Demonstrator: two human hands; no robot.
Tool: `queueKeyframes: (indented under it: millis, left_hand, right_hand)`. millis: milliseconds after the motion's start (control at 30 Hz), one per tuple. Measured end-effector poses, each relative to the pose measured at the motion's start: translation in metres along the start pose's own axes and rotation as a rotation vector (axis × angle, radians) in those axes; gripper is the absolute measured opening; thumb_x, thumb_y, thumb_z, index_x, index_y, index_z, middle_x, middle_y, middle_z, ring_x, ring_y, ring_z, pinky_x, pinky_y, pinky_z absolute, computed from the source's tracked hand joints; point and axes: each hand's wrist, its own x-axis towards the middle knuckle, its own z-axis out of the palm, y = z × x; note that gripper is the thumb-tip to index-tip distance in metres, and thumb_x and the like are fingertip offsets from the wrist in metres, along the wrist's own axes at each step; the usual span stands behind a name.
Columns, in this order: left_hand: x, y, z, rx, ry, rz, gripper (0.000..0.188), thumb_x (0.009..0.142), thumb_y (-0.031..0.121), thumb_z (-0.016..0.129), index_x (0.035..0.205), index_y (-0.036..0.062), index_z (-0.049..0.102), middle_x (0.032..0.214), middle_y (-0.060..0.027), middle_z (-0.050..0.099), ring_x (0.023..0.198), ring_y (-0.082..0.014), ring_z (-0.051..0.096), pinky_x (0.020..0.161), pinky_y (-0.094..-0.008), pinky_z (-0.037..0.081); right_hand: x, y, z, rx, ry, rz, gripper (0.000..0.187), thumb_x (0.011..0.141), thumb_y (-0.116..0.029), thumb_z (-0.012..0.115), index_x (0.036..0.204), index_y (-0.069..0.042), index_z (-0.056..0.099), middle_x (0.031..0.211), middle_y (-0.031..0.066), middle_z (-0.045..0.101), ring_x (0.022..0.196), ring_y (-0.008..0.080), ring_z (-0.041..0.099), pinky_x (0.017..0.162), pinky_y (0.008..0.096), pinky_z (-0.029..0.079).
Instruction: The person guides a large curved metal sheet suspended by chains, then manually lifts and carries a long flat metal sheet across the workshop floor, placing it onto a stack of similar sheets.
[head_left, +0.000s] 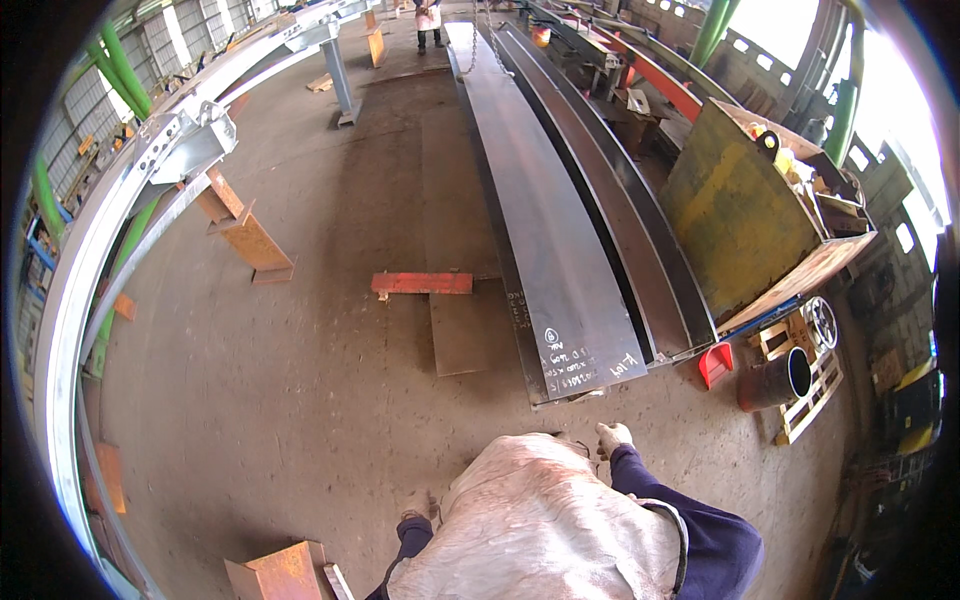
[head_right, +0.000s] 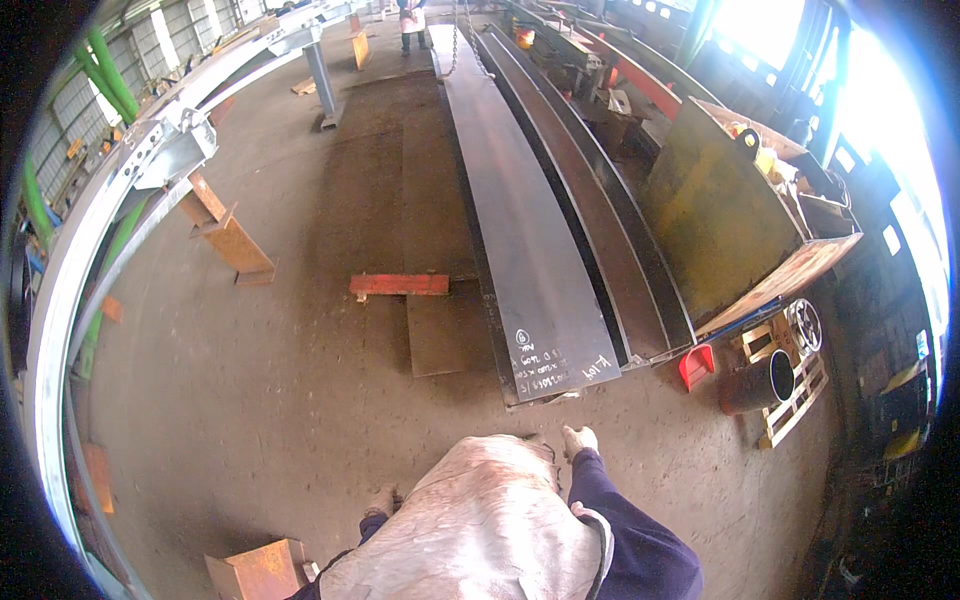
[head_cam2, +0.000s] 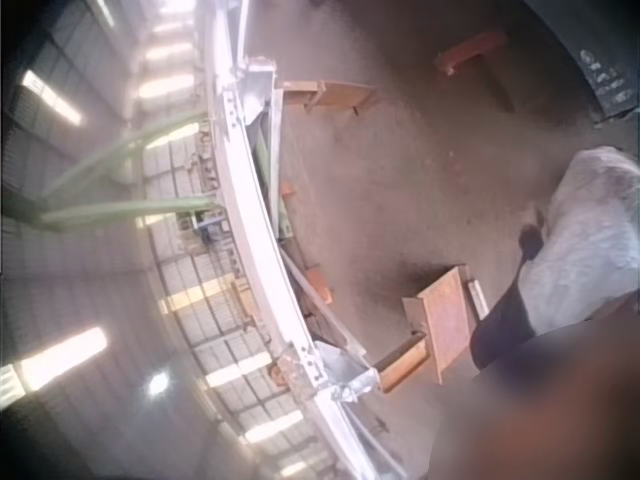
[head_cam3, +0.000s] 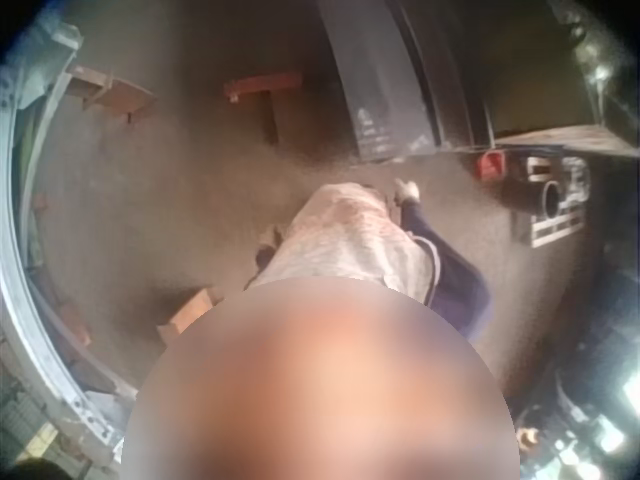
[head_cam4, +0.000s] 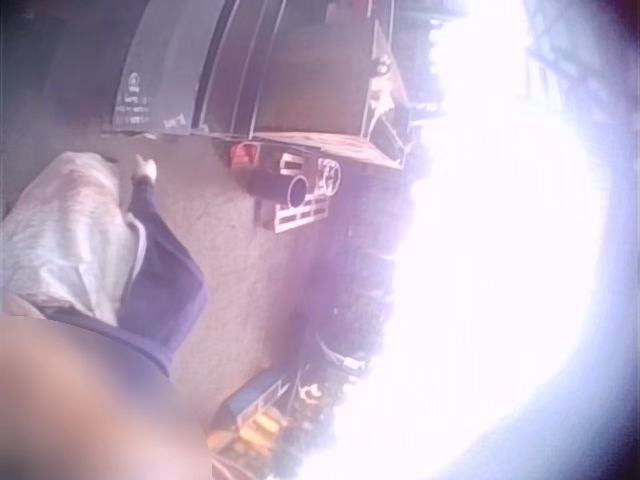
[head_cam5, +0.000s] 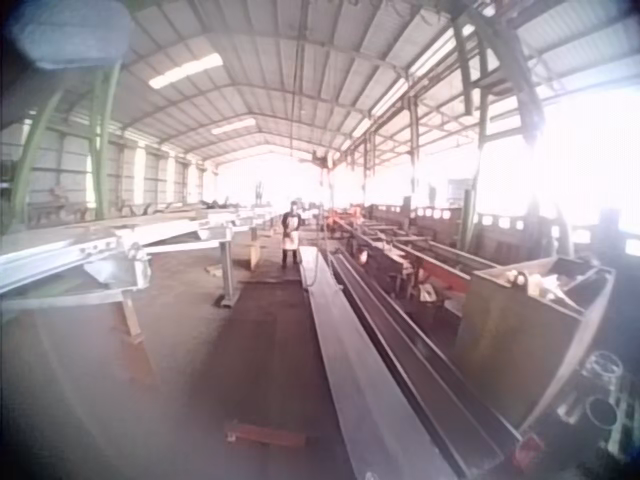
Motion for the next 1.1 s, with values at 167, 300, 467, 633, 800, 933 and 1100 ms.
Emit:
queueKeyframes:
  millis: [167, 300, 467, 633, 800, 933, 1100]
  left_hand:
    - [-0.007, 0.002, 0.001, 0.003, 0.017, 0.007, 0.046, 0.097, 0.041, 0.059, 0.128, 0.0074, 0.06, 0.099, -0.014, 0.071, 0.074, -0.0275, 0.069, 0.066, -0.046, 0.056]
    - [-0.023, 0.016, 0.002, 0.019, 0.038, 0.04, 0.045, 0.096, 0.041, 0.06, 0.125, 0.0065, 0.061, 0.099, -0.0137, 0.071, 0.074, -0.0274, 0.07, 0.067, -0.046, 0.057]
    - [-0.029, 0.024, 0.002, 0.033, 0.043, 0.075, 0.043, 0.095, 0.04, 0.063, 0.117, 0.0039, 0.065, 0.098, -0.0145, 0.072, 0.072, -0.0276, 0.07, 0.065, -0.0442, 0.057]
    - [-0.022, 0.033, 0.012, 0.037, 0.081, 0.124, 0.042, 0.095, 0.037, 0.065, 0.115, 0.0009, 0.066, 0.094, -0.0149, 0.073, 0.07, -0.0279, 0.07, 0.063, -0.0437, 0.056]
    - [-0.035, 0.049, 0.016, 0.329, -0.057, 0.249, 0.042, 0.094, 0.035, 0.068, 0.11, -0.0035, 0.067, 0.087, -0.0151, 0.072, 0.071, -0.0284, 0.071, 0.06, -0.0427, 0.056]
    - [-0.049, 0.042, 0.038, 0.256, -0.04, 0.081, 0.046, 0.095, 0.039, 0.069, 0.11, -0.0047, 0.068, 0.086, -0.0157, 0.073, 0.073, -0.0324, 0.072, 0.06, -0.0446, 0.058]
    - [-0.014, 0.054, 0.06, 0.533, -0.119, 0.184, 0.062, 0.094, 0.041, 0.069, 0.131, -0.0081, 0.06, 0.099, -0.0197, 0.075, 0.083, -0.0329, 0.075, 0.074, -0.0446, 0.06]
  right_hand:
    - [-0.016, 0.007, 0.0, -0.013, -0.007, 0.05, 0.047, 0.094, -0.034, 0.069, 0.118, 0.006, 0.064, 0.09, 0.0174, 0.069, 0.068, 0.0299, 0.069, 0.058, 0.0447, 0.059]
    - [-0.011, 0.029, -0.003, -0.018, -0.004, 0.075, 0.048, 0.094, -0.034, 0.069, 0.116, 0.008, 0.064, 0.092, 0.0193, 0.069, 0.07, 0.031, 0.069, 0.056, 0.0442, 0.059]
    - [-0.016, 0.039, -0.002, 0.0, 0.041, 0.049, 0.053, 0.09, -0.037, 0.069, 0.114, 0.01, 0.066, 0.087, 0.0229, 0.073, 0.066, 0.0302, 0.072, 0.057, 0.0425, 0.057]
    - [-0.013, 0.044, 0.0, 0.04, 0.032, 0.075, 0.047, 0.094, -0.035, 0.068, 0.113, 0.008, 0.064, 0.092, 0.0198, 0.069, 0.071, 0.0316, 0.07, 0.058, 0.0448, 0.06]
    - [-0.037, 0.033, -0.011, -0.005, 0.111, 0.008, 0.042, 0.091, -0.036, 0.068, 0.103, 0.004, 0.067, 0.079, 0.0147, 0.07, 0.063, 0.0255, 0.069, 0.055, 0.0416, 0.056]
    - [-0.049, 0.043, -0.034, -0.029, 0.214, -0.081, 0.048, 0.087, -0.037, 0.07, 0.108, 0.006, 0.072, 0.093, 0.0234, 0.074, 0.082, 0.0308, 0.074, 0.072, 0.0427, 0.058]
    - [-0.064, 0.15, -0.064, 0.095, 0.358, -0.012, 0.058, 0.085, -0.039, 0.071, 0.117, 0.009, 0.068, 0.113, 0.0307, 0.072, 0.109, 0.0396, 0.07, 0.096, 0.045, 0.053]
